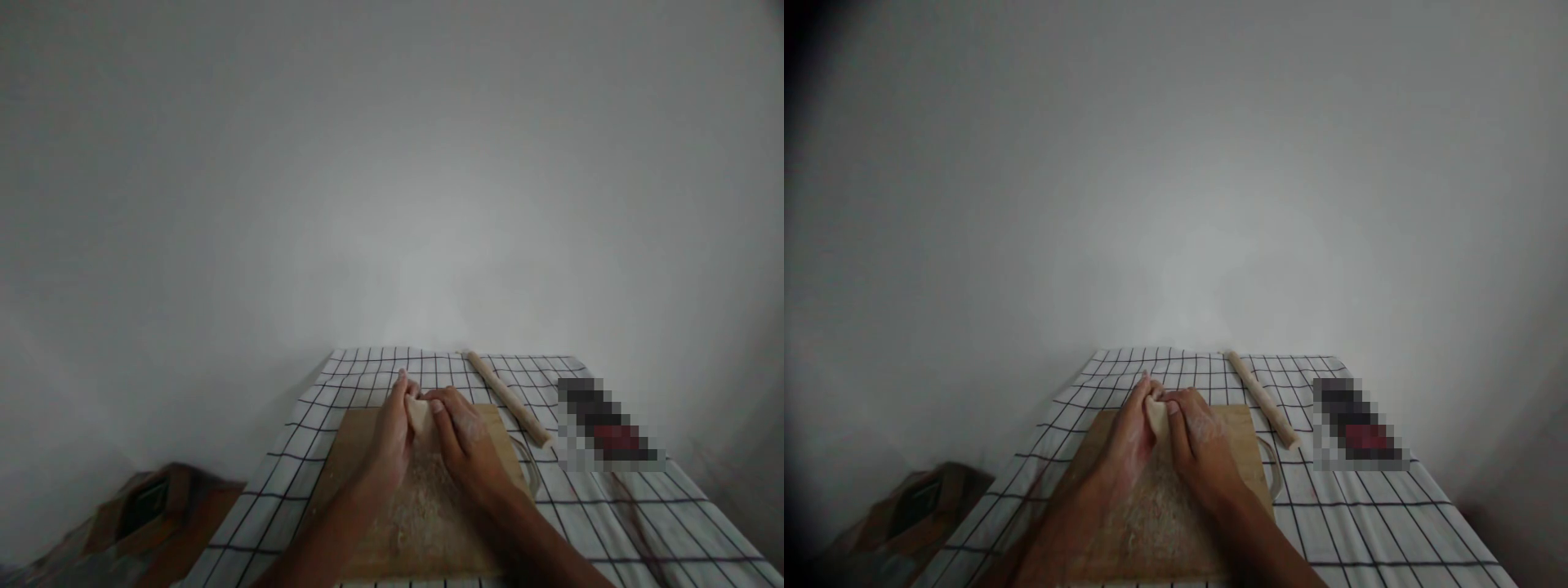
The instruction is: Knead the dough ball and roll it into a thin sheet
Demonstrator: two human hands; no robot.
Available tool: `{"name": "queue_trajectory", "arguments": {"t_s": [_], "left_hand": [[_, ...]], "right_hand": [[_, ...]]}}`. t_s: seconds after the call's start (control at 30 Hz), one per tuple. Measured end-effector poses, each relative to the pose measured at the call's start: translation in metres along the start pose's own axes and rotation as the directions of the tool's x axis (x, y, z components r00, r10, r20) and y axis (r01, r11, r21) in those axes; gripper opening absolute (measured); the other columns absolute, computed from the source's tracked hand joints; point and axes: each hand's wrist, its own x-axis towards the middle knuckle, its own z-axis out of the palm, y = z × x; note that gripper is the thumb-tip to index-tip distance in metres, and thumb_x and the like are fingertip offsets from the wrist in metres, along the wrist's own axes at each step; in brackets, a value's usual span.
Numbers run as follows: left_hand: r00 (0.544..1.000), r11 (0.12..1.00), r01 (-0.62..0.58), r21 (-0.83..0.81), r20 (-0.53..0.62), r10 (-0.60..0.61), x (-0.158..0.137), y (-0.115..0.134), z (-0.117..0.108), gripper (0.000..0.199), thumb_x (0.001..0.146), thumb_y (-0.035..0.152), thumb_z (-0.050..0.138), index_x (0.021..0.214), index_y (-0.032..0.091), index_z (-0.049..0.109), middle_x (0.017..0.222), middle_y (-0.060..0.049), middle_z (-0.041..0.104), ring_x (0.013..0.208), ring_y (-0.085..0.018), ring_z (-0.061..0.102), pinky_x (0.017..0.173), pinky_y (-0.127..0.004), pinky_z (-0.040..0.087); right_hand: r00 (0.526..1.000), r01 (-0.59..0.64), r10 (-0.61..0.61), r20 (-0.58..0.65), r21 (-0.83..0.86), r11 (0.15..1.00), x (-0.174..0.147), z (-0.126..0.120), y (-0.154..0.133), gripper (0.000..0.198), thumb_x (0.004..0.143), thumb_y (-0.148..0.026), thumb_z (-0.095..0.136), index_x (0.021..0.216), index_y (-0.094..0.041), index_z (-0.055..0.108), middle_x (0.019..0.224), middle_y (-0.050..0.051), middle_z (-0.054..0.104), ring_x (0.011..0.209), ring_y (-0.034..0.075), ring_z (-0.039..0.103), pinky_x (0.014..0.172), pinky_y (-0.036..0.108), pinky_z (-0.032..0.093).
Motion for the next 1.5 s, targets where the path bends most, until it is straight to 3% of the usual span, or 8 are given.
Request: {"name": "queue_trajectory", "arguments": {"t_s": [0.2, 0.4, 0.63, 0.8, 1.03, 1.17, 1.33, 1.5], "left_hand": [[0.925, 0.833, 0.351, -0.427, 0.293, -0.24, -0.022, 0.0, 0.012, 0.029, 0.083, 0.046, 0.068, 0.077, 0.02, 0.057, 0.075, 0.002, 0.061, 0.079, -0.015, 0.063, 0.081, -0.027, 0.051], [0.934, 0.886, 0.211, -0.413, 0.352, -0.058, -0.045, -0.019, 0.021, 0.026, 0.09, 0.045, 0.062, 0.097, 0.02, 0.069, 0.095, -0.005, 0.071, 0.106, -0.025, 0.064, 0.09, -0.034, 0.048], [0.975, 0.775, 0.219, -0.593, 0.162, -0.151, -0.023, -0.016, 0.008, 0.015, 0.082, 0.031, 0.074, 0.089, 0.018, 0.068, 0.077, 0.002, 0.066, 0.072, -0.013, 0.063, 0.071, -0.023, 0.048], [0.916, 0.644, 0.384, -0.662, 0.363, -0.174, -0.025, -0.003, 0.003, 0.039, 0.087, 0.051, 0.066, 0.101, 0.014, 0.067, 0.086, -0.002, 0.068, 0.075, -0.014, 0.065, 0.073, -0.025, 0.05], [0.921, 0.831, 0.243, -0.501, 0.388, -0.035, -0.039, 0.0, 0.018, 0.021, 0.085, 0.027, 0.068, 0.103, 0.017, 0.07, 0.094, -0.003, 0.071, 0.088, -0.018, 0.067, 0.079, -0.028, 0.049], [0.916, 0.879, 0.132, -0.458, 0.396, 0.069, -0.044, -0.006, 0.013, 0.027, 0.075, 0.033, 0.073, 0.1, 0.024, 0.073, 0.119, -0.005, 0.07, 0.121, -0.032, 0.058, 0.096, -0.042, 0.046], [0.915, 0.83, -0.098, -0.549, 0.279, 0.293, -0.054, 0.007, 0.012, 0.045, 0.062, 0.041, 0.08, 0.105, 0.037, 0.07, 0.15, 0.01, 0.046, 0.148, -0.031, 0.025, 0.113, -0.044, 0.033], [0.865, 0.905, 0.111, -0.411, 0.488, 0.115, -0.018, 0.054, 0.03, 0.035, 0.088, 0.047, 0.061, 0.107, 0.02, 0.069, 0.111, -0.009, 0.071, 0.118, -0.029, 0.06, 0.096, -0.04, 0.049]], "right_hand": [[0.99, 0.086, -0.108, -0.089, -0.225, 0.971, -0.007, 0.007, 0.001, 0.026, 0.099, -0.029, 0.039, 0.11, -0.023, 0.062, 0.115, 0.008, 0.062, 0.109, 0.026, 0.059, 0.095, 0.046, 0.048], [0.967, 0.114, -0.194, -0.164, -0.402, 0.909, -0.002, 0.005, 0.008, 0.05, 0.1, -0.032, 0.033, 0.148, -0.02, 0.035, 0.156, 0.011, 0.035, 0.148, 0.033, 0.021, 0.117, 0.066, 0.017], [0.99, 0.083, -0.102, -0.098, -0.182, 0.98, -0.005, 0.003, 0.008, 0.04, 0.103, -0.032, 0.027, 0.133, -0.024, 0.052, 0.146, 0.008, 0.046, 0.14, 0.025, 0.039, 0.113, 0.051, 0.037], [0.96, 0.275, -0.277, 0.028, -0.26, 0.926, -0.01, 0.007, -0.002, 0.039, 0.096, -0.028, 0.043, 0.135, -0.024, 0.051, 0.147, 0.01, 0.046, 0.141, 0.032, 0.038, 0.118, 0.06, 0.027], [0.893, 0.4, -0.446, -0.054, -0.357, 0.844, -0.001, -0.007, -0.007, 0.05, 0.089, -0.025, 0.049, 0.138, -0.028, 0.038, 0.148, 0.01, 0.046, 0.139, 0.037, 0.042, 0.118, 0.068, 0.017], [0.861, 0.484, -0.501, 0.085, -0.439, 0.757, -0.001, -0.01, -0.023, 0.06, 0.088, -0.027, 0.053, 0.145, -0.027, 0.035, 0.154, 0.012, 0.041, 0.143, 0.035, 0.036, 0.12, 0.065, 0.017], [0.773, 0.635, -0.557, 0.304, -0.388, 0.668, 0.01, -0.012, -0.04, 0.06, 0.087, -0.028, 0.055, 0.144, -0.016, 0.042, 0.153, 0.013, 0.043, 0.145, 0.033, 0.033, 0.12, 0.061, 0.023], [0.9, 0.411, -0.434, -0.05, -0.241, 0.879, 0.065, -0.013, -0.042, 0.054, 0.095, -0.028, 0.043, 0.148, -0.019, 0.04, 0.154, 0.011, 0.042, 0.142, 0.028, 0.039, 0.117, 0.059, 0.029]]}}
